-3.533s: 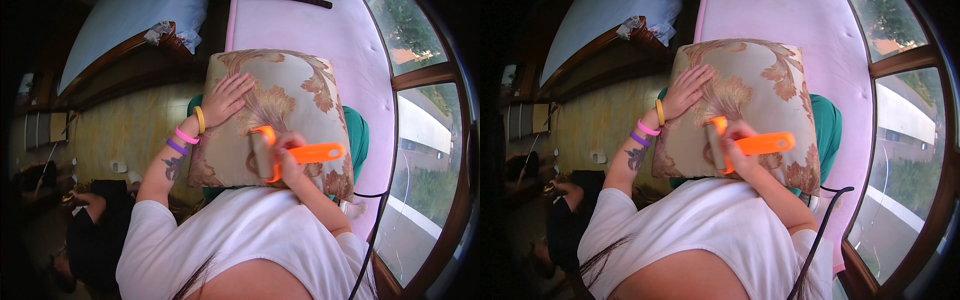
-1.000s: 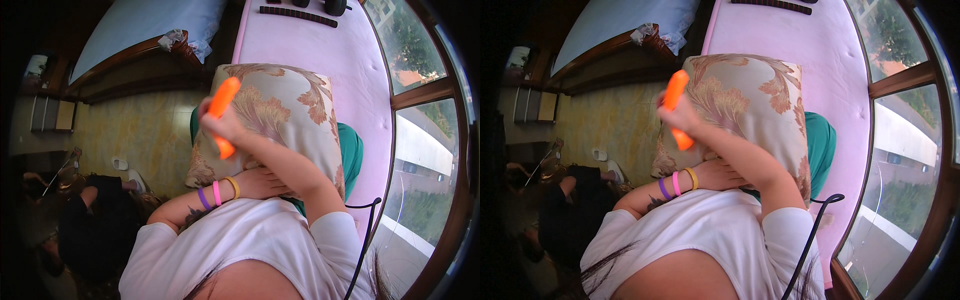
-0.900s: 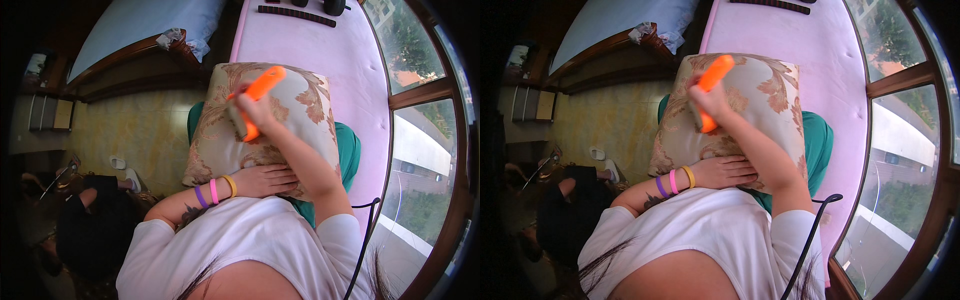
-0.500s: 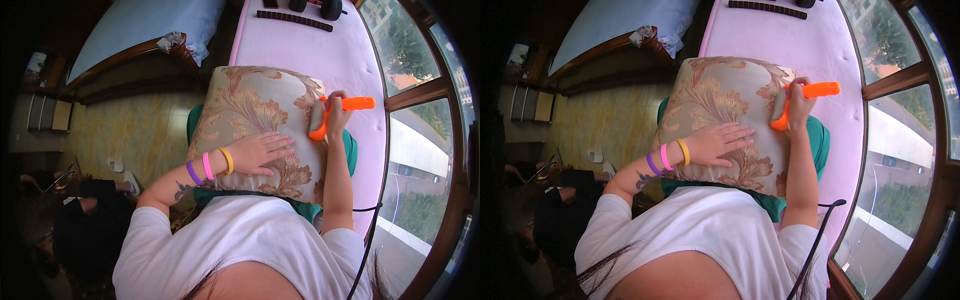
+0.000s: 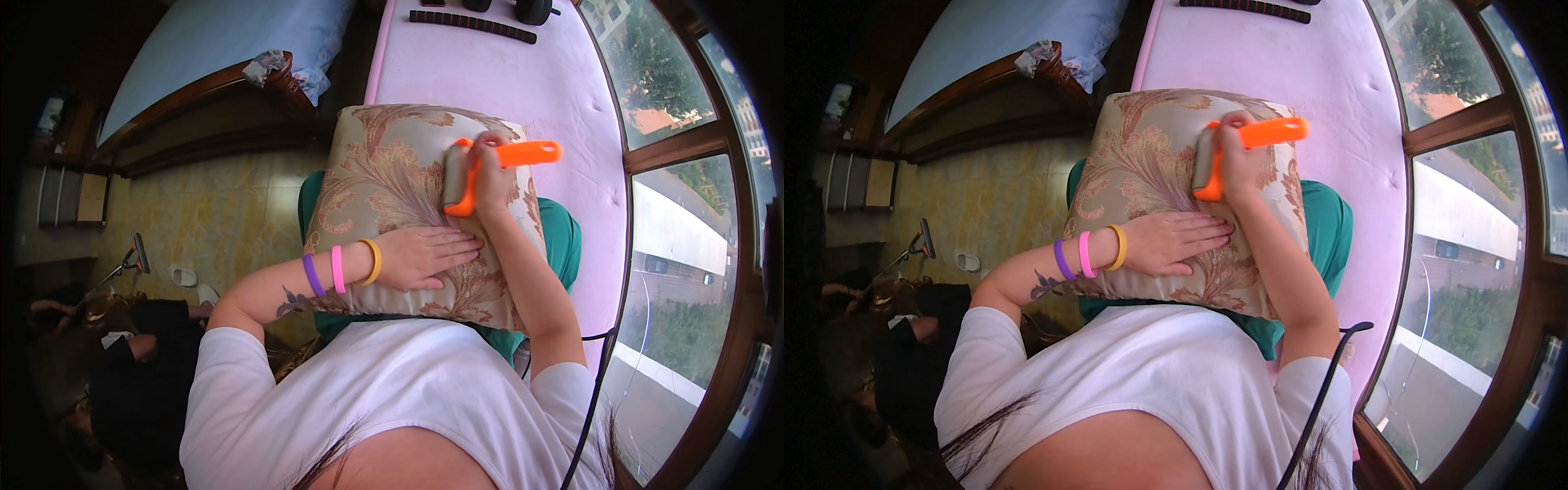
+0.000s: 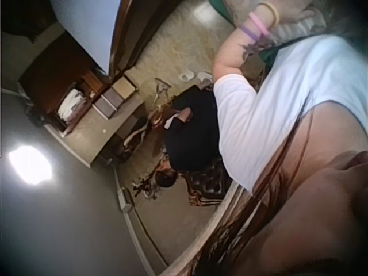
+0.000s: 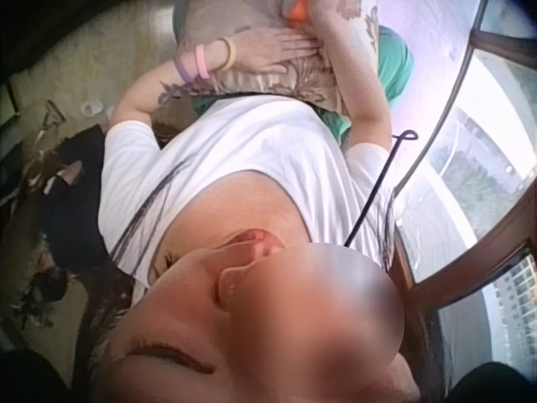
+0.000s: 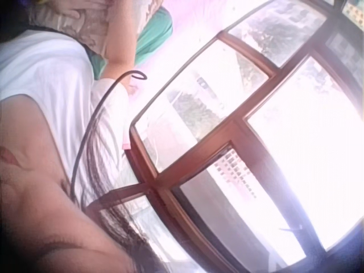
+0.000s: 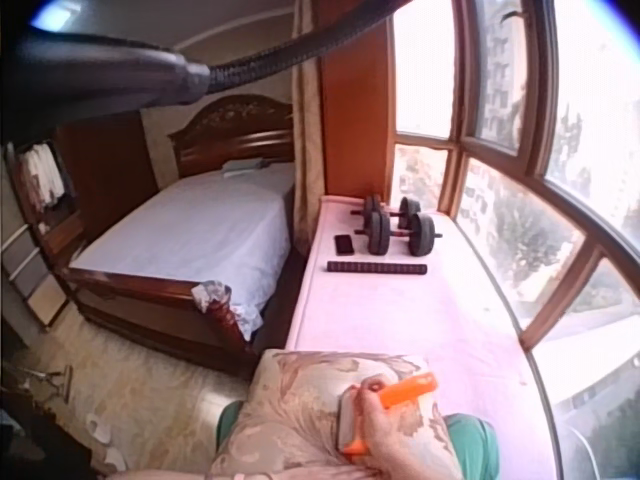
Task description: The person uses an orange lint roller to clean a patterned cushion placed on their lap. They repeatedly roll the tool over the cushion's surface, covering different areas to remove lint or debris.
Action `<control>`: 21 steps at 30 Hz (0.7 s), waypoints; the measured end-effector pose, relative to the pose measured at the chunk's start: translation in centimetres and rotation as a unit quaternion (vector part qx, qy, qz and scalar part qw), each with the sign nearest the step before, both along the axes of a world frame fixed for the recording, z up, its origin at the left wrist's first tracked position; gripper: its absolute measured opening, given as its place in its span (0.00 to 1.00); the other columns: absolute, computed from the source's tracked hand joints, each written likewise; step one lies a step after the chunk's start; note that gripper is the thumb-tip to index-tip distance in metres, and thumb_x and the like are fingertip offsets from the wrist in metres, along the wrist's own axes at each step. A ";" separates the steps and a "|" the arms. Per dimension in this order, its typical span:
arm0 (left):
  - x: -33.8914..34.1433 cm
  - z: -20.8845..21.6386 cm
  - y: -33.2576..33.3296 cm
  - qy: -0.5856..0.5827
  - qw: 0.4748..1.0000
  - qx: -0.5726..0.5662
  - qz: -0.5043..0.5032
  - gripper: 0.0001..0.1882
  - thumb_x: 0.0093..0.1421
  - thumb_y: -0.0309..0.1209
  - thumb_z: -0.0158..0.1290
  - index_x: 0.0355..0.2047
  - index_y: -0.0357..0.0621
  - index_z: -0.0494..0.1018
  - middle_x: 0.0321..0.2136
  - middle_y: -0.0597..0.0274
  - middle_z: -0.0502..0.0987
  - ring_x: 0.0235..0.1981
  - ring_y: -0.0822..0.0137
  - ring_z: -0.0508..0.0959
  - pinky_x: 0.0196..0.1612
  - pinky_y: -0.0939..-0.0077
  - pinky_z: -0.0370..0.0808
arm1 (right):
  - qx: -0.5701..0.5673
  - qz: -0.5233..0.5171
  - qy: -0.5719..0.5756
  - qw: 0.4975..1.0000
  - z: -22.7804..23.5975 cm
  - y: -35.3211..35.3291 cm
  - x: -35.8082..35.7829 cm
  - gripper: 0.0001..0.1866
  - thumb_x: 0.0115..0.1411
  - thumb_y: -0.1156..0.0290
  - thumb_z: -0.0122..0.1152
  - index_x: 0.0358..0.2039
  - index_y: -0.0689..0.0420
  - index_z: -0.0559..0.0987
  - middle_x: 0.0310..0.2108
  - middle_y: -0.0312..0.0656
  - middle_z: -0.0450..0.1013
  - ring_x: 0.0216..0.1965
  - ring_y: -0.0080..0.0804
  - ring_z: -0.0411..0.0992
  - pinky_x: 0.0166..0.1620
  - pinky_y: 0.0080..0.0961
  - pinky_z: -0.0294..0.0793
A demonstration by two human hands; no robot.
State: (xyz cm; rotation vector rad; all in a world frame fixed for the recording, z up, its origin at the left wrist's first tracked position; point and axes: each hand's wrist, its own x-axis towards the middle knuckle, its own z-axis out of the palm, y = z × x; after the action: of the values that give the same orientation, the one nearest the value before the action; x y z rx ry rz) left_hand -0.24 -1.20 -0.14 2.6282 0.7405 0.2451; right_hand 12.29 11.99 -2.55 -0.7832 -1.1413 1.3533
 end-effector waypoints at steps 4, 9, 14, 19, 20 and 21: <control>0.1 -0.2 0.0 0.003 1.000 0.013 0.006 0.34 0.57 0.43 0.45 0.59 0.38 0.51 0.60 0.51 0.53 0.61 0.58 0.54 0.63 0.63 0.49 | -0.004 0.081 -0.028 0.996 0.2 -1.8 -5.6 0.02 0.50 0.76 0.48 0.24 0.58 0.71 0.20 0.32 0.65 0.23 0.18 0.63 0.27 0.17 0.63; -0.3 0.7 -0.1 0.068 0.992 -0.102 0.006 0.32 0.56 0.42 0.46 0.58 0.39 0.54 0.57 0.49 0.57 0.59 0.55 0.58 0.62 0.63 0.52 | 0.036 0.151 -0.077 0.985 0.9 -4.8 -12.3 0.04 0.47 0.73 0.52 0.25 0.59 0.72 0.20 0.39 0.68 0.23 0.25 0.67 0.30 0.23 0.67; -0.1 -0.5 -0.3 -0.084 0.988 -0.114 0.052 0.33 0.60 0.44 0.41 0.61 0.43 0.48 0.62 0.56 0.50 0.62 0.58 0.52 0.63 0.67 0.48 | -0.023 0.235 -0.047 0.971 1.1 -7.0 -17.1 0.03 0.48 0.75 0.50 0.25 0.59 0.71 0.19 0.34 0.66 0.22 0.19 0.66 0.28 0.18 0.66; 0.0 1.1 0.0 -0.062 0.993 -0.093 0.043 0.33 0.60 0.45 0.42 0.61 0.44 0.49 0.61 0.55 0.52 0.61 0.59 0.54 0.63 0.65 0.49 | -0.031 0.237 -0.025 0.971 0.3 -6.6 -17.2 0.04 0.48 0.73 0.51 0.25 0.59 0.71 0.17 0.36 0.67 0.21 0.22 0.67 0.28 0.21 0.68; -0.1 0.5 -0.1 -0.055 0.991 -0.111 0.054 0.33 0.59 0.45 0.42 0.61 0.44 0.50 0.60 0.55 0.54 0.60 0.58 0.55 0.62 0.64 0.50 | -0.015 0.222 -0.030 0.974 0.0 -6.0 -16.6 0.04 0.48 0.72 0.52 0.25 0.59 0.71 0.17 0.37 0.68 0.20 0.23 0.68 0.27 0.22 0.68; -0.3 0.0 -0.4 -0.052 0.988 -0.131 0.070 0.33 0.59 0.45 0.43 0.60 0.43 0.51 0.59 0.54 0.56 0.59 0.58 0.57 0.62 0.63 0.51 | -0.027 0.210 -0.045 0.976 0.8 -5.5 -15.4 0.05 0.47 0.72 0.52 0.24 0.59 0.72 0.17 0.37 0.68 0.20 0.23 0.68 0.27 0.22 0.68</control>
State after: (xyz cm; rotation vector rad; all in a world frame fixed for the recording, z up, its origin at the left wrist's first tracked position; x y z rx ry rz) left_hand -0.52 -1.60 -0.14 2.3030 0.8601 0.2994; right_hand -3.07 6.45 -1.77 -0.6696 -1.3996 1.7177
